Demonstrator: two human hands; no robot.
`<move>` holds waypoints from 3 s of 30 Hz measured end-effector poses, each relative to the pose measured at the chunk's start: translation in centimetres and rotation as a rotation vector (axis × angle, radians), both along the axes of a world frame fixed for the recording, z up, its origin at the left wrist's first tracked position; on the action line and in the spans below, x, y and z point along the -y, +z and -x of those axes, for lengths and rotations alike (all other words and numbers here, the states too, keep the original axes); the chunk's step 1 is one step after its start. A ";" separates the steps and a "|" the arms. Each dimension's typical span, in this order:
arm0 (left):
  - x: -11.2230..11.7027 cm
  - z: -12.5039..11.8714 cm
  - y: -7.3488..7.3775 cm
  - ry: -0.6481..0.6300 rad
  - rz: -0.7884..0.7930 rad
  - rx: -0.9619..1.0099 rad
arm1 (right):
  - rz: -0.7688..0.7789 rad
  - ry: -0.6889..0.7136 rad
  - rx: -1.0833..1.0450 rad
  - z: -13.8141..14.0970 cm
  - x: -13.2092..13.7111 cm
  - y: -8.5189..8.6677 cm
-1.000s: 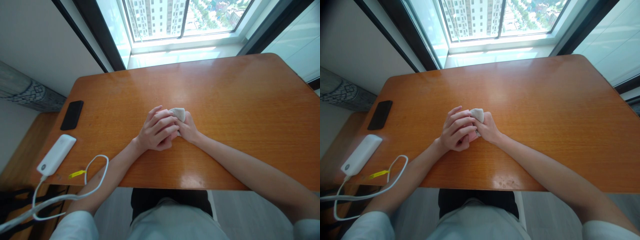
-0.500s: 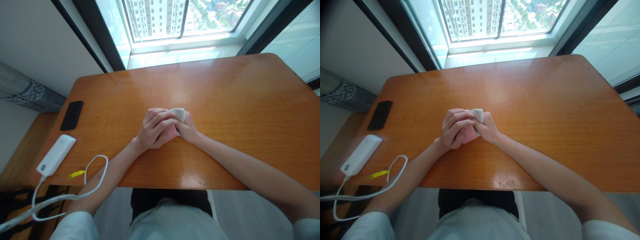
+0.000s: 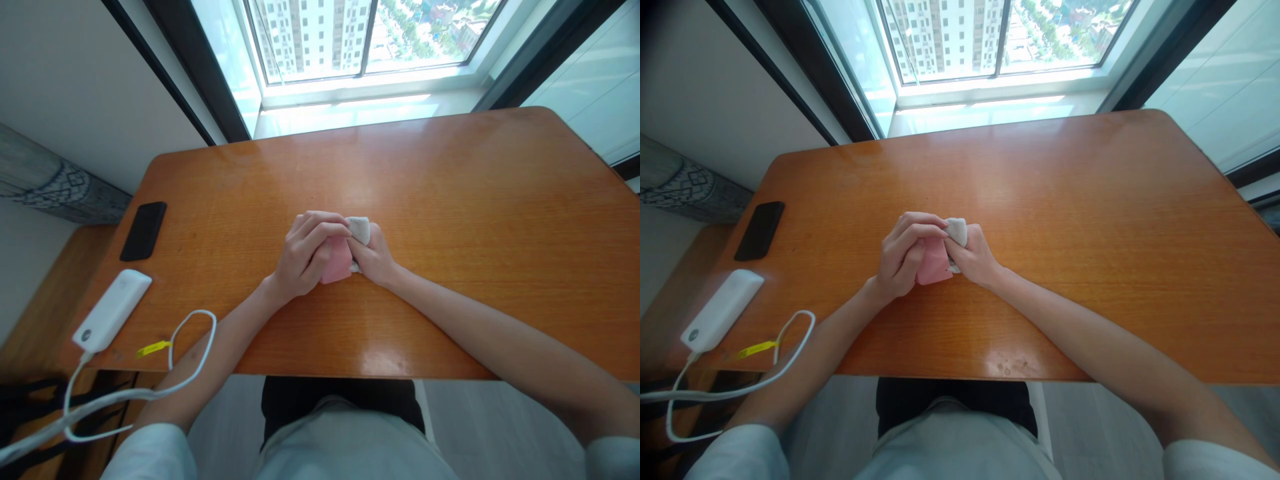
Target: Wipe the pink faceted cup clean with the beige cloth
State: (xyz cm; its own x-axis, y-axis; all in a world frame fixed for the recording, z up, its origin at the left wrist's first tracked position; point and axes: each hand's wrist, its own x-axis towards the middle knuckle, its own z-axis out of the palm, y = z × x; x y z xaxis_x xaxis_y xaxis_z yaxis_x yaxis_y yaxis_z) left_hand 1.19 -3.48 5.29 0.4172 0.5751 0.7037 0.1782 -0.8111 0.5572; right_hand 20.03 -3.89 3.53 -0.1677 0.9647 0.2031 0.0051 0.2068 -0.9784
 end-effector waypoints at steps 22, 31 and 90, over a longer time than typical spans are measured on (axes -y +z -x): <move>-2.1 0.0 -2.5 0.054 0.867 0.311 | -0.167 0.127 0.097 -0.2 0.2 -0.4; -1.6 0.0 -3.4 0.197 0.338 0.315 | -0.058 0.117 0.019 0.0 0.0 -0.1; -5.3 4.1 -3.9 -0.051 -0.276 -0.431 | 0.224 -0.137 -0.155 0.0 -1.2 -0.4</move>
State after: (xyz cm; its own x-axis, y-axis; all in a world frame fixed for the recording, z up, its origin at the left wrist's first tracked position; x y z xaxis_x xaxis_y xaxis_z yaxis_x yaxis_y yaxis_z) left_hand -2.86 1.77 1.36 0.7253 0.3640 0.5843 0.3012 -0.9310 0.2060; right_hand 20.04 -2.69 3.13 -0.0164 0.9999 -0.0039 -0.1345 -0.0061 -0.9909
